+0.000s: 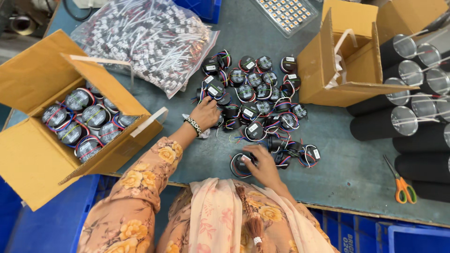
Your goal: The person repeatedly picks small black cylindrical electronic components with wires from a pile on the table, wraps a green rubber band around each one, and places the bundled unit back on the table. The process is repeated for many units throughout the clip.
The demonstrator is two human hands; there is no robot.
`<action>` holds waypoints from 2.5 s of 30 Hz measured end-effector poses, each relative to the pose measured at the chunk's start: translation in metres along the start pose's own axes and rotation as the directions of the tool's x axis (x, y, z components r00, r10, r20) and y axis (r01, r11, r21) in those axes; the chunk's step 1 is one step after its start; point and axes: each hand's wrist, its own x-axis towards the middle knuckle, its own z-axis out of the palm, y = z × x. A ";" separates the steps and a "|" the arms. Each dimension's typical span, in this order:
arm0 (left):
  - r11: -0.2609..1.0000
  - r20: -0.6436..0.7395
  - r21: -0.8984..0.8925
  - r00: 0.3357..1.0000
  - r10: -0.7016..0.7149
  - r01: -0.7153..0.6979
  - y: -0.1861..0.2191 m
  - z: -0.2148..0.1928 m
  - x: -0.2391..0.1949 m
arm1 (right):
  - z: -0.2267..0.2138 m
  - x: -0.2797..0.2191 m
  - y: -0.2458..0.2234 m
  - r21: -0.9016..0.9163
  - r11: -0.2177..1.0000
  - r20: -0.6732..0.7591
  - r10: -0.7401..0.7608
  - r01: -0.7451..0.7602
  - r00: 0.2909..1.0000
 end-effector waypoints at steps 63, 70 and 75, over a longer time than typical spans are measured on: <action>-0.515 0.736 -0.629 0.235 -0.635 0.582 -0.025 0.065 -0.043 | 0.068 0.156 0.023 0.445 0.876 0.137 0.138 -0.186 0.981; -0.413 0.576 -0.815 0.484 -0.659 0.406 0.026 -0.038 -0.043 | 0.074 0.132 0.032 0.804 0.385 0.380 0.255 -0.453 0.889; 0.038 0.328 -0.856 0.599 -0.731 0.516 0.029 -0.097 -0.038 | 0.069 0.113 0.026 0.803 0.405 0.321 0.325 -0.437 0.890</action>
